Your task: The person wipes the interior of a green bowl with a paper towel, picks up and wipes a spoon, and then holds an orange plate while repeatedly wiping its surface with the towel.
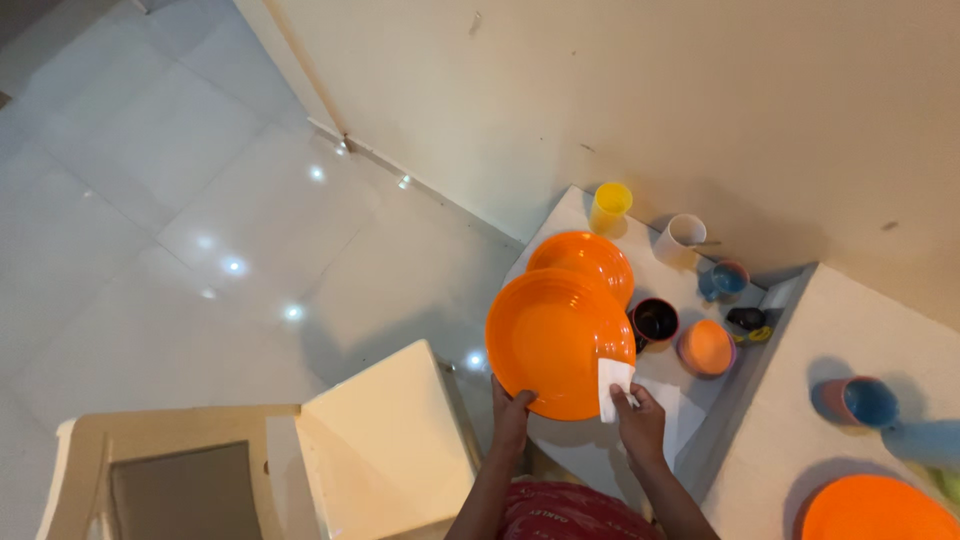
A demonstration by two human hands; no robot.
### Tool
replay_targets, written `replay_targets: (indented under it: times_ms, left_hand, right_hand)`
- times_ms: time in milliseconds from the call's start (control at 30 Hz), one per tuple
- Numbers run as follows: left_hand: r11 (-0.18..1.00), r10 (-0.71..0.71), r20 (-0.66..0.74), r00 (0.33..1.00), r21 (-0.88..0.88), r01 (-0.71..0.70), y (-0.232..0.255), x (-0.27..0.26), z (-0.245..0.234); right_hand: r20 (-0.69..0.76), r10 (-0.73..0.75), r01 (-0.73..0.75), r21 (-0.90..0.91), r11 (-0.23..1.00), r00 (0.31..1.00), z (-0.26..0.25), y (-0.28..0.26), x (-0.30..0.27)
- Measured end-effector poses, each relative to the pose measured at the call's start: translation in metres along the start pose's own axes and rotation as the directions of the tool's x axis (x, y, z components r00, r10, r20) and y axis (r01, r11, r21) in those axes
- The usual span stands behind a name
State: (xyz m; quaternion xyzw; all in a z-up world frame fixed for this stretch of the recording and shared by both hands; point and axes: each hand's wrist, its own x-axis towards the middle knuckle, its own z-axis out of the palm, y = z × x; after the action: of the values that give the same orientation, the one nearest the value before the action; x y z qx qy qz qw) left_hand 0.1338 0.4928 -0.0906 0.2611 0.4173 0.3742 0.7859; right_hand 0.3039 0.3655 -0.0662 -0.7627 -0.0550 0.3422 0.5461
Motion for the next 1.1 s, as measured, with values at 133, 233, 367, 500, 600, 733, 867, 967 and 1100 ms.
replay_targets:
  times_ms: [133, 233, 367, 500, 600, 733, 867, 967, 1100]
  left_hand:
    - [1.0, -0.005, 0.015, 1.0, 0.027, 0.005, 0.001, -0.023, -0.004]
    - [1.0, -0.014, 0.017, 1.0, 0.005, 0.014, -0.011, -0.035, -0.015]
    - [0.993, -0.066, 0.001, 0.998, -0.099, 0.066, -0.017, -0.055, -0.024]
    - [0.99, -0.005, 0.052, 0.999, -0.138, 0.012, -0.022, -0.076, -0.033]
    - [0.98, -0.063, -0.006, 0.998, -0.188, 0.061, -0.039, -0.085, -0.044]
    - [0.982, 0.024, 0.034, 0.999, -0.188, -0.017, -0.06, -0.099, -0.056]
    - [0.997, 0.034, -0.052, 0.998, -0.062, -0.037, -0.072, -0.12, -0.063]
    - [0.998, 0.04, -0.107, 0.993, -0.042, -0.044, -0.084, -0.133, -0.067]
    - [0.994, -0.052, -0.207, 0.977, -0.107, 0.03, -0.098, -0.152, -0.073]
  right_hand:
    - [0.031, -0.017, 0.014, 0.092, 0.996, 0.999, -0.011, -0.006, -0.022]
    - [0.039, -0.055, 0.05, 0.099, 0.994, 0.998, -0.02, -0.011, -0.038]
    - [0.001, -0.131, 0.131, -0.032, 0.991, 0.991, -0.035, -0.01, -0.059]
    - [0.021, -0.22, 0.22, -0.005, 0.975, 0.975, -0.047, -0.001, -0.076]
    - [0.01, -0.189, 0.189, -0.035, 0.981, 0.982, -0.057, 0.003, -0.084]
    - [0.056, -0.309, 0.309, 0.018, 0.951, 0.949, -0.07, 0.013, -0.097]
    - [0.078, -0.314, 0.317, -0.033, 0.948, 0.946, -0.084, 0.022, -0.111]
    - [0.077, -0.3, 0.307, -0.117, 0.944, 0.951, -0.093, 0.02, -0.124]
    - [0.039, -0.779, 0.731, -0.377, 0.568, 0.626, -0.11, 0.01, -0.15]
